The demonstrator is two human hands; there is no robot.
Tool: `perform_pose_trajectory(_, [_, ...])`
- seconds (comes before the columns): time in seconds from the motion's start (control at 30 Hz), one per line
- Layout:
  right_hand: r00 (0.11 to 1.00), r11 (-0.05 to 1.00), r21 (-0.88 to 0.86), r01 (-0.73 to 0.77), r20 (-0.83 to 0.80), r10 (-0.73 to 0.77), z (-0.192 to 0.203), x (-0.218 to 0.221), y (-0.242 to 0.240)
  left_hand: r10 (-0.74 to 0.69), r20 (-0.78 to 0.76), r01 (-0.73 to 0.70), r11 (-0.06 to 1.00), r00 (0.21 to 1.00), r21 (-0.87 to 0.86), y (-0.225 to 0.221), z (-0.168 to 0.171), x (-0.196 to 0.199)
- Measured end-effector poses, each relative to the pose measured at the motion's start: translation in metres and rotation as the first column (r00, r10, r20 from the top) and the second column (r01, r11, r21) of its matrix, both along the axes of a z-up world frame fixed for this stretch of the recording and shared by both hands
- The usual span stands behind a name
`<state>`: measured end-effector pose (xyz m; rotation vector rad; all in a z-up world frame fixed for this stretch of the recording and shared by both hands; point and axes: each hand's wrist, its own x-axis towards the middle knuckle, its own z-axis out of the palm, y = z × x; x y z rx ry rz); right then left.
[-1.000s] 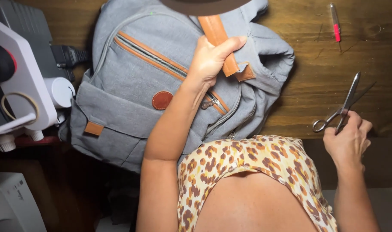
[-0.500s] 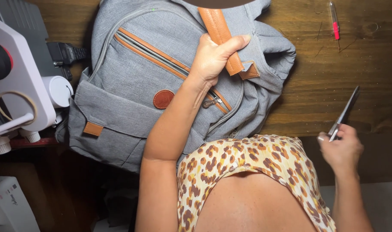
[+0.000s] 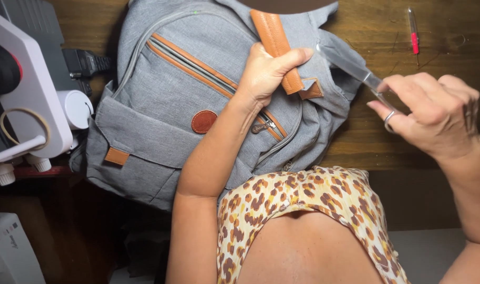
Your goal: Removing a faux-leather handle from a grey backpack using scissors and a seam ripper.
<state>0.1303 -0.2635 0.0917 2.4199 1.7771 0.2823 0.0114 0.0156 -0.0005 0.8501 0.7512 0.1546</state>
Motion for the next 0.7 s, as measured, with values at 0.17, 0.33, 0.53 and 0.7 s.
perform_pose_trajectory(0.17, [0.993,0.994,-0.104,-0.032,0.113,0.044,0.003,0.014,0.006,-0.013,-0.017,0.013,1.000,1.000,0.019,0.000,0.000,0.000])
perform_pose_trajectory(0.33, [0.998,0.988,-0.142,-0.057,0.017,0.060,0.002,0.026,0.010,-0.017,-0.017,0.018,0.999,1.000,0.030,-0.001,-0.003,0.000])
perform_pose_trajectory(0.53, [0.997,0.987,-0.154,-0.049,-0.067,0.039,-0.011,0.042,0.001,-0.012,-0.013,0.013,0.998,1.000,0.054,-0.002,-0.008,0.002])
perform_pose_trajectory(0.7, [0.971,0.999,0.011,0.033,-0.237,-0.030,-0.024,0.049,-0.012,0.000,0.009,-0.001,1.000,1.000,0.024,-0.002,-0.006,0.002])
